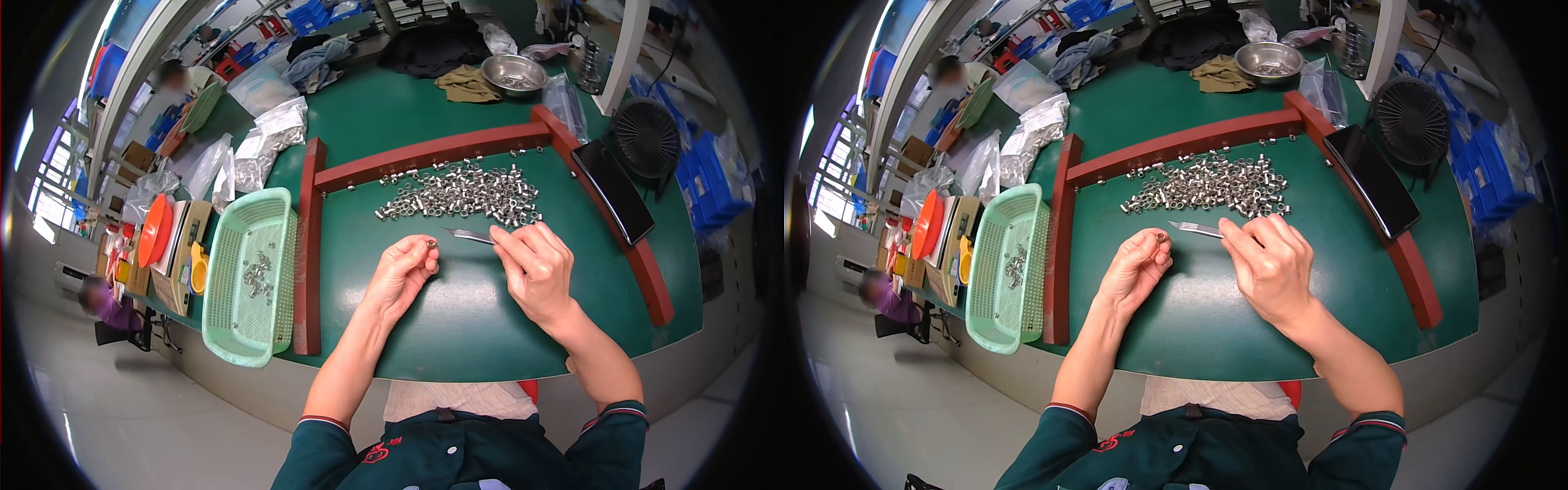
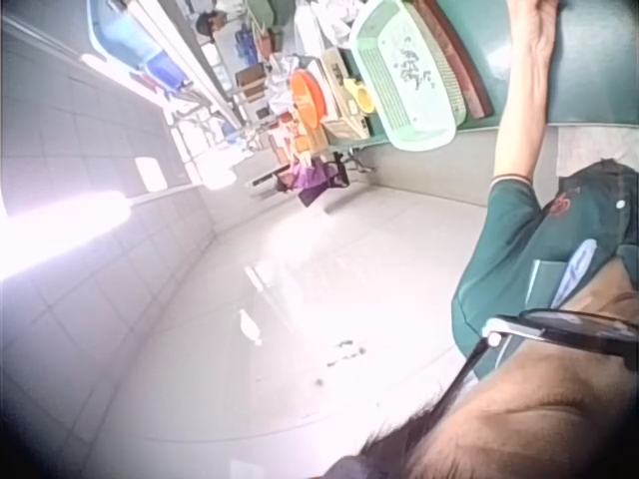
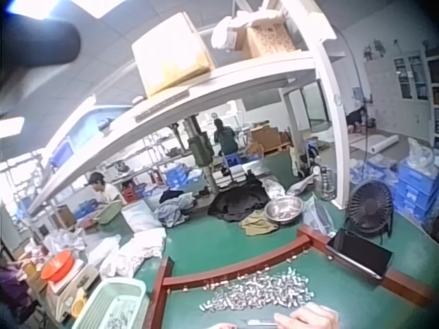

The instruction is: The person cleans small metal components using a thin metal pick at a workbench.

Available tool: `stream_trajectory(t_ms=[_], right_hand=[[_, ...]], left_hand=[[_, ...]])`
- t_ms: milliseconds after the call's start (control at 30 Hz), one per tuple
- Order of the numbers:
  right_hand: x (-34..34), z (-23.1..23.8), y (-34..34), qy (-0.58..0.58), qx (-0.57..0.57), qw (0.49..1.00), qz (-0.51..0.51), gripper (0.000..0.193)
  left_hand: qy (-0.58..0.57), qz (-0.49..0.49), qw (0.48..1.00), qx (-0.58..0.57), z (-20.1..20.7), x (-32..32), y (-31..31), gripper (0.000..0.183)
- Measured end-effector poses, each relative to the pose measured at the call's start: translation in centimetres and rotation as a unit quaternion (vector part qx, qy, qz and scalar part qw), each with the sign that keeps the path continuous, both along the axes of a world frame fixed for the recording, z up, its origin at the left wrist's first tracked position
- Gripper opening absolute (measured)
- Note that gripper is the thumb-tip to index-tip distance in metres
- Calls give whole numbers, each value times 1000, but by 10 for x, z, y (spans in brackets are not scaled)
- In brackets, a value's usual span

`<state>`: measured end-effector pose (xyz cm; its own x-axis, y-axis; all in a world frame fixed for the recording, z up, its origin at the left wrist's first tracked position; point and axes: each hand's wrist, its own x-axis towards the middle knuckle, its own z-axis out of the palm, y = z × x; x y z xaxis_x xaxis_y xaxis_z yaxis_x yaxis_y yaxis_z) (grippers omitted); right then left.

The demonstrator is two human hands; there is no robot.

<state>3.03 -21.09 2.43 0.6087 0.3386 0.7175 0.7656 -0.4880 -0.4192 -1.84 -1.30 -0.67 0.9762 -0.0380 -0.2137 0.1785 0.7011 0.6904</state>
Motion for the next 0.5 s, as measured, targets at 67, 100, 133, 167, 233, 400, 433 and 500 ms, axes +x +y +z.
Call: stream_trajectory(t_ms=[67, 100, 133, 167, 233, 400, 433, 500], right_hand=[[-1, 1, -2, 27, -10, 1000, 11, 23], [-1, 0, -1, 27, -10, 1000, 12, 23], [-2, 0, 0, 27, -9, 999, 19, 23], [-2, -1, 0, 27, -9, 999, 27, 22], [-3, 0, 1, 28, -9, 999, 29, 22], [-2, 0, 0, 28, -9, 999, 25, 21], [-2, 0, 0, 30, -10, 999, 25, 21], [-2, 0, 0, 31, -10, 999, 25, 21]], left_hand=[[4, 6, 1000, 7, 1, 0, -1, 14], [3, 12, 1000, 18, 3, -1, -2, 14], [1, 17, 999, 29, 3, -1, -2, 14], [2, 17, 999, 29, 3, 0, -2, 14], [-1, 22, 999, 35, 3, 0, -2, 15], [5, 28, 999, 44, 5, 0, -3, 16], [6, 28, 999, 40, 5, 0, -3, 16], [5, 29, 999, 43, 6, -1, -3, 16]])
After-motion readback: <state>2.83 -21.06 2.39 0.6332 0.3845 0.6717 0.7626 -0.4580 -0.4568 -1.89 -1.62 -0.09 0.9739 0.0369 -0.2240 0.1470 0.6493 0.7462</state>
